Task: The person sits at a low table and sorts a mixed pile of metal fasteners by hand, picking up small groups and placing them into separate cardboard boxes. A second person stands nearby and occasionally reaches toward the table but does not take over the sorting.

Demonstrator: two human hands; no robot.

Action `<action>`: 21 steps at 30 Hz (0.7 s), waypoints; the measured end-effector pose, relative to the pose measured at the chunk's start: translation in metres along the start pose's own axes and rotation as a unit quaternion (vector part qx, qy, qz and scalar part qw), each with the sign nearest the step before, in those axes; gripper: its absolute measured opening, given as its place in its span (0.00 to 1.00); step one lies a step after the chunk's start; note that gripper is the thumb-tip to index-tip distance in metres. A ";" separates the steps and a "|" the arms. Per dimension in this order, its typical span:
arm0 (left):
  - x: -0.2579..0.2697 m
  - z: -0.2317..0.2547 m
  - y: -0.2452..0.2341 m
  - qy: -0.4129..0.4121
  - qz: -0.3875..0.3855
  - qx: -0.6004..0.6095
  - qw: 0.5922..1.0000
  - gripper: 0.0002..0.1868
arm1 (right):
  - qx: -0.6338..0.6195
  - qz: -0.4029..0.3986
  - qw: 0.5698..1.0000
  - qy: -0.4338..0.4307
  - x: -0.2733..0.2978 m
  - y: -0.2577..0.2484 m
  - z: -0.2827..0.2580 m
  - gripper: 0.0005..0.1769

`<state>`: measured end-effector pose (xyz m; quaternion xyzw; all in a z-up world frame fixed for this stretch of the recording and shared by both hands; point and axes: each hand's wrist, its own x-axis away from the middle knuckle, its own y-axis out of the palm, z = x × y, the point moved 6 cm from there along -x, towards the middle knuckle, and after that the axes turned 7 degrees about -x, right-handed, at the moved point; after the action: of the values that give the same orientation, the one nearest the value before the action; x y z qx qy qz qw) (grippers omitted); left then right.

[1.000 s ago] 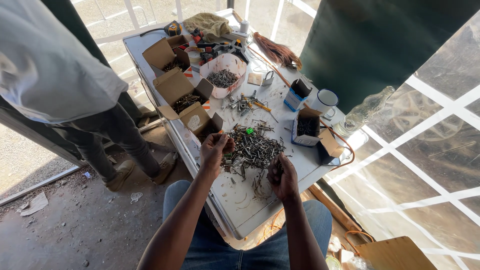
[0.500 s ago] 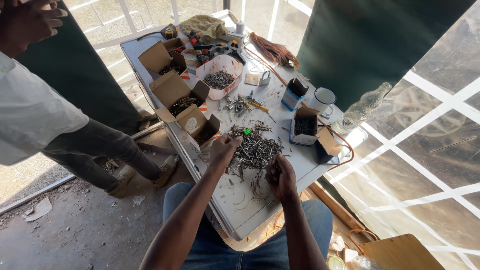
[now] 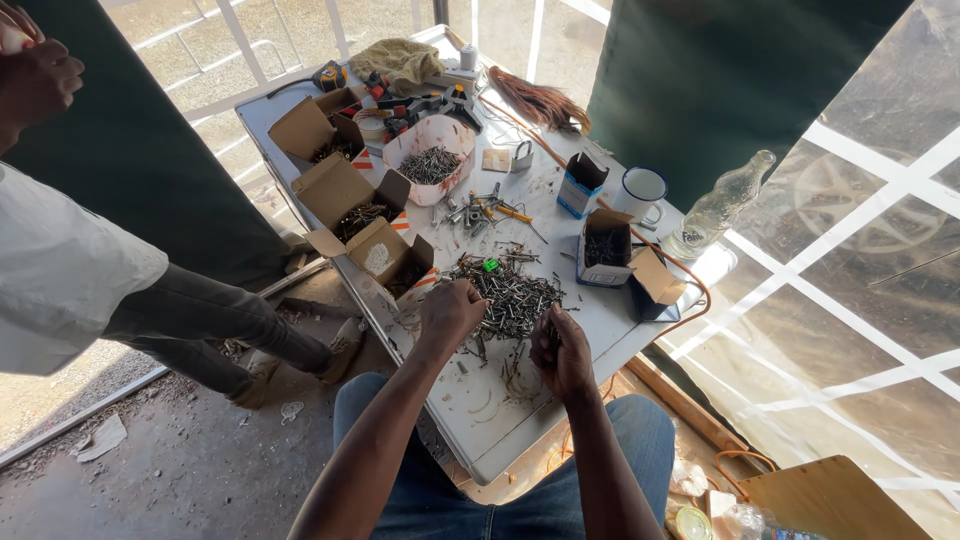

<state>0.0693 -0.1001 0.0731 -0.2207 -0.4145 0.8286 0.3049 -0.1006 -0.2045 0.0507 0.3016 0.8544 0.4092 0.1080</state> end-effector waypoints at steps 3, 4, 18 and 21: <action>0.001 0.000 -0.003 -0.018 -0.033 0.034 0.999 0.04 | -0.005 0.001 1.000 -0.002 0.002 0.001 -0.001 0.21; 0.003 0.001 -0.006 -0.017 -0.031 0.034 0.999 0.04 | -0.005 0.000 1.000 -0.003 0.002 0.000 0.000 0.21; -0.006 -0.034 0.010 -0.161 -0.021 0.629 0.760 0.02 | -0.010 -0.002 1.000 0.001 0.004 0.003 -0.001 0.21; -0.004 -0.033 -0.012 -0.060 0.077 0.230 0.968 0.10 | -0.005 -0.003 1.000 -0.003 0.003 0.003 -0.001 0.20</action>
<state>0.0963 -0.0784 0.0650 -0.1261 -0.2124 0.9343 0.2571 -0.1022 -0.2016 0.0541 0.2994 0.8531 0.4120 0.1130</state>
